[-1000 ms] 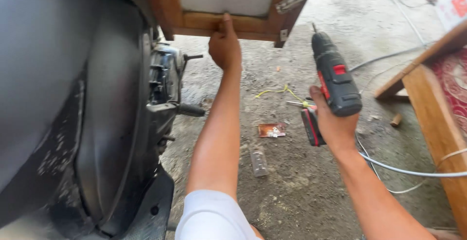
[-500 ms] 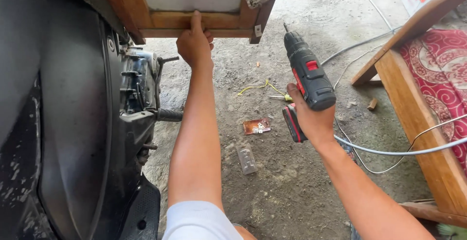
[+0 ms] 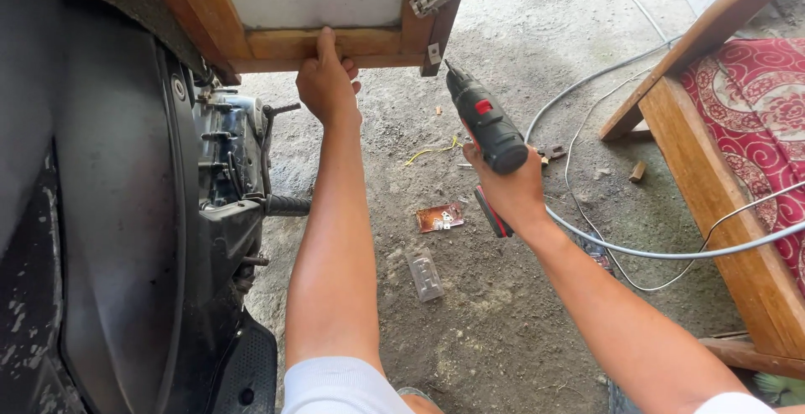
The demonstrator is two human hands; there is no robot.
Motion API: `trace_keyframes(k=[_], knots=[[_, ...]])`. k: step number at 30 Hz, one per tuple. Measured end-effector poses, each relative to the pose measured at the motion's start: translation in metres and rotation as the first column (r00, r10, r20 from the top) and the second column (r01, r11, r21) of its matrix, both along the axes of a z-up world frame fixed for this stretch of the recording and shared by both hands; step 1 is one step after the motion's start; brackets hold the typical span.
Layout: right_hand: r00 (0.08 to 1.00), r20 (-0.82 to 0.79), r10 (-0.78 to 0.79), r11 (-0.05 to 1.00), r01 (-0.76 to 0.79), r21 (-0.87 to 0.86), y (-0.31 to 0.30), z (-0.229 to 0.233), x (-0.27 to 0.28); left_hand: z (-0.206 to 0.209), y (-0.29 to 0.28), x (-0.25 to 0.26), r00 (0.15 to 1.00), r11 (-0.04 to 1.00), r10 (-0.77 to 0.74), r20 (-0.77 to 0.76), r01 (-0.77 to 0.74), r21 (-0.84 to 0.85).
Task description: Repairing a small wooden cabinet door by screwing in hinges using a power drill.
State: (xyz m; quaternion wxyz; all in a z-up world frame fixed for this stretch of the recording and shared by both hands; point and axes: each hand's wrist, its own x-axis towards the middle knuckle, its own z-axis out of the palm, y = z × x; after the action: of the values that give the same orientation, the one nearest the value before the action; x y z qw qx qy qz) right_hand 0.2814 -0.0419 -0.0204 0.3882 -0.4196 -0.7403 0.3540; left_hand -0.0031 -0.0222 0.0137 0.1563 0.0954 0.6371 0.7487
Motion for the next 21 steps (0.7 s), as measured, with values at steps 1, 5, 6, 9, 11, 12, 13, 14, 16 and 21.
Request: trace_keyframes(k=[1, 5, 6, 9, 11, 12, 13, 14, 16, 21], knots=[[1.000, -0.001, 0.001, 1.000, -0.001, 0.003, 0.001, 0.000, -0.002, 0.000, -0.001, 0.000, 1.000, 1.000, -0.009, 0.002, 0.009, -0.011], [0.997, 0.077, -0.026, 0.998, 0.031, -0.062, 0.006, 0.003, -0.005, 0.003, -0.002, 0.002, 1.000, 1.000, -0.003, 0.005, 0.003, -0.028], [0.998, 0.055, -0.020, 0.998, 0.023, -0.062, 0.008, 0.000, -0.005, 0.002, -0.002, 0.001, 1.000, 1.000, -0.012, -0.006, 0.012, -0.024], [0.999, 0.033, -0.005, 0.999, 0.007, -0.050, 0.009, -0.001, -0.003, 0.001, -0.002, 0.001, 1.000, 1.000, -0.016, -0.003, 0.016, -0.022], [1.000, 0.029, 0.003, 0.999, -0.002, -0.038, 0.010, -0.002, -0.002, 0.001, -0.002, 0.001, 1.000, 1.000, -0.011, 0.008, 0.011, -0.024], [1.000, 0.019, -0.009, 0.998, 0.010, -0.054, 0.010, -0.003, -0.002, 0.001, -0.001, 0.001, 1.000, 1.000, -0.016, 0.000, 0.016, -0.015], [1.000, 0.010, -0.021, 0.997, 0.022, -0.074, 0.010, -0.005, -0.002, -0.001, -0.002, 0.001, 1.000, 1.000, -0.021, -0.009, 0.021, -0.010], [1.000, 0.011, -0.021, 0.997, 0.021, -0.075, 0.011, -0.005, -0.002, -0.001, -0.002, 0.000, 1.000, 1.000, -0.021, -0.008, 0.021, -0.011], [0.998, -0.067, 0.016, 0.999, -0.019, -0.048, 0.014, -0.006, -0.002, 0.000, -0.002, 0.001, 1.000, 1.000, -0.018, -0.008, 0.018, -0.026], [0.999, 0.034, -0.003, 1.000, 0.004, -0.030, 0.011, 0.000, -0.003, 0.000, 0.000, 0.002, 0.998, 0.999, -0.037, 0.045, 0.038, -0.021]])
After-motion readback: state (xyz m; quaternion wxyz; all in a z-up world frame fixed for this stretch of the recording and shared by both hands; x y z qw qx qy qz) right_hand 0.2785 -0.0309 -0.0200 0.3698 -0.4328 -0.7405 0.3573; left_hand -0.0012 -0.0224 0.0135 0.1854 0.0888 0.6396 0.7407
